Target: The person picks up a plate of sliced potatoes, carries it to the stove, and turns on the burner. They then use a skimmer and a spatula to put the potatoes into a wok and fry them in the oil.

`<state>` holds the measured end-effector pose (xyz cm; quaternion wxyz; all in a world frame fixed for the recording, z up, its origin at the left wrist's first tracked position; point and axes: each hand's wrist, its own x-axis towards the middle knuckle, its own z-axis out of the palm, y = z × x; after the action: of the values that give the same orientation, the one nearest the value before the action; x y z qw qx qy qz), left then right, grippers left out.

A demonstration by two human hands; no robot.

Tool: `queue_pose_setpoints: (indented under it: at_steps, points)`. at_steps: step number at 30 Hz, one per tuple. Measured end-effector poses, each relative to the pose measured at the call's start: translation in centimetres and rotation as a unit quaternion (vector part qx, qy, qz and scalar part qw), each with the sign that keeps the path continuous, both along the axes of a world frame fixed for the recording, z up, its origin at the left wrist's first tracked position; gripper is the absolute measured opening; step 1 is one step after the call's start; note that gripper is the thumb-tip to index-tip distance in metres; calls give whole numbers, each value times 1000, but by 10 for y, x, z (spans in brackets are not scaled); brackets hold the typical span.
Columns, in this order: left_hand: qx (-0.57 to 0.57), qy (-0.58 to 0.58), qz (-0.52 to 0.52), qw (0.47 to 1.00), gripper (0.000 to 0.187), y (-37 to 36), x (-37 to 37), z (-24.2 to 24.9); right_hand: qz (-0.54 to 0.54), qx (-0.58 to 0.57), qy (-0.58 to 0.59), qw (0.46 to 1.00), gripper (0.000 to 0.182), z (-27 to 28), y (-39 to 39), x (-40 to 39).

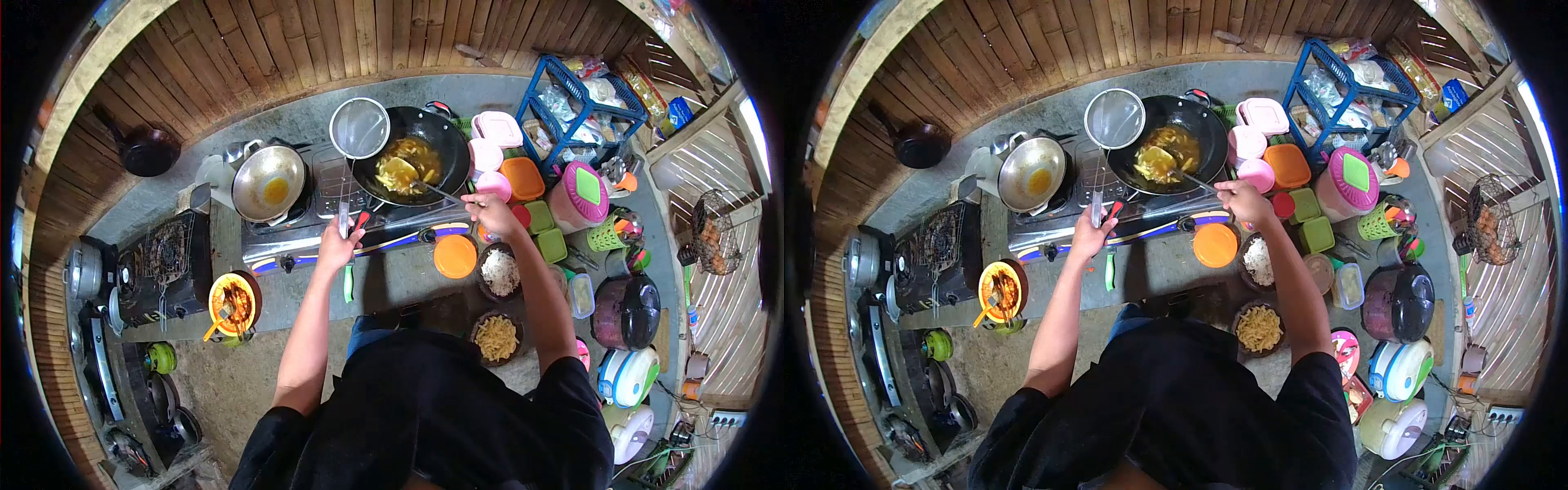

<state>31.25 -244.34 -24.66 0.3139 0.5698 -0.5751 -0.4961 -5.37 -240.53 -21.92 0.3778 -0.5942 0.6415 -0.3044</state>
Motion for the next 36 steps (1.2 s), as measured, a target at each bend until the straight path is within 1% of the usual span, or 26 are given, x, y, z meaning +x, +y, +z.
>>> queue_pose_setpoints:
  at_steps: [2,4,5,6,7,8,9,11,12,14,15,16,17,18,19,21,22,24,25,26,27,28,29,31,33,36]
  points:
    - [5,-1,0,1000,28,0,1,-2,-3,6,-7,1000,32,5,0,4]
    - [9,1,1,1000,28,0,0,-1,-35,-36,41,998,31,3,-4,2]
    - [7,0,4,1000,29,1,-1,0,-34,-36,41,998,31,2,-7,0]
    - [5,-2,8,1000,29,1,0,-1,-39,-157,118,980,31,4,-10,0]
    - [4,-1,8,1000,29,1,0,-1,-44,-276,193,941,31,6,-12,0]
    - [1,-7,7,1000,29,1,0,0,-66,-208,212,953,31,11,-14,-3]
    - [-2,-12,6,1000,29,1,0,1,-66,-209,212,952,31,13,-16,-3]
    - [3,-10,0,1000,29,2,0,3,-90,-178,290,936,31,16,-20,-3]
    - [9,-9,-6,1000,28,1,0,4,-90,-180,290,936,31,12,-23,-6]
    - [10,-6,-7,1000,28,0,0,2,-40,-191,300,934,32,-1,-30,-8]
    - [13,-4,-9,1000,28,-1,1,0,-39,-193,300,933,32,-9,-35,-8]
    - [13,-4,-8,1000,28,-1,1,-1,-32,-131,213,968,31,-17,-39,-7]
    - [12,-4,-9,1000,28,-1,1,-1,-24,-67,122,990,31,-23,-41,-8]
    - [12,-4,-9,1000,28,-1,1,-2,-52,59,78,994,32,-1,-38,5]
    - [12,-4,-9,1000,28,-1,1,-1,-52,59,77,994,32,14,-33,13]
    - [21,6,-7,1000,28,-1,1,0,-68,117,-48,990,31,29,-23,24]
    - [21,6,-7,1000,28,0,1,0,-67,118,-48,990,31,27,-21,23]
    - [18,1,-9,1000,29,-1,1,1,-54,46,1,998,31,23,-20,18]
    - [19,1,-8,1000,29,-1,1,0,-53,46,2,998,31,9,-22,8]
    - [18,0,-10,1000,29,-1,2,0,-38,-82,57,994,31,-5,-24,-2]
    - [16,0,-13,1000,29,-1,2,1,-22,-208,112,971,31,0,-23,0]
    - [16,0,-13,1000,29,-1,1,2,-31,-263,181,947,31,8,-19,-4]
    - [20,-5,-9,1000,29,0,1,2,-31,-262,182,947,31,15,-17,-6]
    - [22,-8,-4,1000,29,-1,0,1,-78,-115,317,938,29,26,-14,-12]
    - [23,-1,-2,1000,28,-1,1,-1,-85,-112,313,939,26,23,-12,-22]
    - [7,-13,-1,1000,28,0,1,-1,-72,-87,308,945,29,21,-8,-28]
